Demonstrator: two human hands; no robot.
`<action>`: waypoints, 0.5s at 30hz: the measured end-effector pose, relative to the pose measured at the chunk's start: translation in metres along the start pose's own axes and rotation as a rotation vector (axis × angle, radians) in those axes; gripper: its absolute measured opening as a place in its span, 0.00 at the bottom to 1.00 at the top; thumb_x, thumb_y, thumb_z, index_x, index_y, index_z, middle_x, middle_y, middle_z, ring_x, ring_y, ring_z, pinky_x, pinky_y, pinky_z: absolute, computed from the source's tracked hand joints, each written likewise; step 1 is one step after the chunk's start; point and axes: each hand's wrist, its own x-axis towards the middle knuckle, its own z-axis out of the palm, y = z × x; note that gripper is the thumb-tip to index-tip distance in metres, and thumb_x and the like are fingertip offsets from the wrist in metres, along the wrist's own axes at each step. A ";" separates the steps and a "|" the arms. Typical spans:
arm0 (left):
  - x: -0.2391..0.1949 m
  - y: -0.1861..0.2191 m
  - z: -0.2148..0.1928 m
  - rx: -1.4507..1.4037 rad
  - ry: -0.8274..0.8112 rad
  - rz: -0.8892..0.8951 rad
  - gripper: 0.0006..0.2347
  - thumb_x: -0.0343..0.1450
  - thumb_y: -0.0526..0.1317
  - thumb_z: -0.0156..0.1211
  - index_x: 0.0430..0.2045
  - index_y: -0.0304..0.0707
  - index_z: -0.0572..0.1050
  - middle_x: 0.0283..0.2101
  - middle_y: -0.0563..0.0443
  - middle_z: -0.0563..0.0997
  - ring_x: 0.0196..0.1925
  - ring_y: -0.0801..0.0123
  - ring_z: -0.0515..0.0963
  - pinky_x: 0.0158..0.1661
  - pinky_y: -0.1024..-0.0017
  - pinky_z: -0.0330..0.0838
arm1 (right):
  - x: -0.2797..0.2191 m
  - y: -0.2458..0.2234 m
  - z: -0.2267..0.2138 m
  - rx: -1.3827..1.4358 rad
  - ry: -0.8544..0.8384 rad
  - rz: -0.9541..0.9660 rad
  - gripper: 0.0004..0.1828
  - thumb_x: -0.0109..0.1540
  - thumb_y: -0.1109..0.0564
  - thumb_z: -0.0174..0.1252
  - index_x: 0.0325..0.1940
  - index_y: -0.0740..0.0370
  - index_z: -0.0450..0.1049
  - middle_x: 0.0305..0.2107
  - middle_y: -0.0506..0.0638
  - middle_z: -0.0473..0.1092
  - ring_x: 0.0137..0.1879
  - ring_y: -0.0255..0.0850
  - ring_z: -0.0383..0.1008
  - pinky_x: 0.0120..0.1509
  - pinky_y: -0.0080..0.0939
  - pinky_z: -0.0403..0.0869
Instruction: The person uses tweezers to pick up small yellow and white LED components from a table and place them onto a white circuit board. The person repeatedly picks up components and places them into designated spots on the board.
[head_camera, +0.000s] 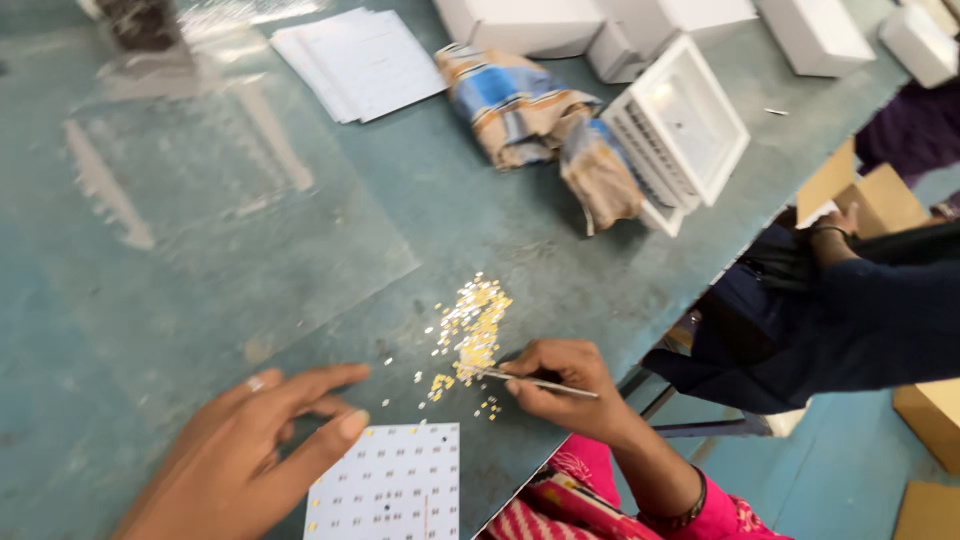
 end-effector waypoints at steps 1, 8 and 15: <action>0.004 -0.001 -0.001 -0.028 0.019 0.081 0.24 0.70 0.58 0.61 0.58 0.50 0.80 0.37 0.56 0.88 0.35 0.71 0.78 0.34 0.70 0.71 | 0.001 -0.001 0.000 -0.004 0.001 -0.019 0.07 0.59 0.60 0.67 0.34 0.68 0.77 0.28 0.52 0.79 0.28 0.34 0.75 0.31 0.34 0.70; 0.014 0.013 -0.003 0.069 -0.308 -0.539 0.28 0.70 0.63 0.58 0.66 0.61 0.72 0.35 0.53 0.88 0.24 0.69 0.70 0.30 0.71 0.67 | 0.002 -0.006 0.001 0.023 -0.019 -0.092 0.10 0.60 0.60 0.67 0.32 0.67 0.72 0.28 0.51 0.77 0.30 0.36 0.76 0.31 0.34 0.71; 0.017 0.000 0.009 0.121 -0.267 -0.246 0.31 0.68 0.65 0.54 0.66 0.59 0.73 0.39 0.62 0.89 0.32 0.69 0.71 0.36 0.71 0.72 | -0.003 -0.020 0.011 0.107 -0.152 -0.082 0.06 0.60 0.60 0.67 0.34 0.66 0.78 0.29 0.52 0.78 0.28 0.39 0.75 0.30 0.38 0.68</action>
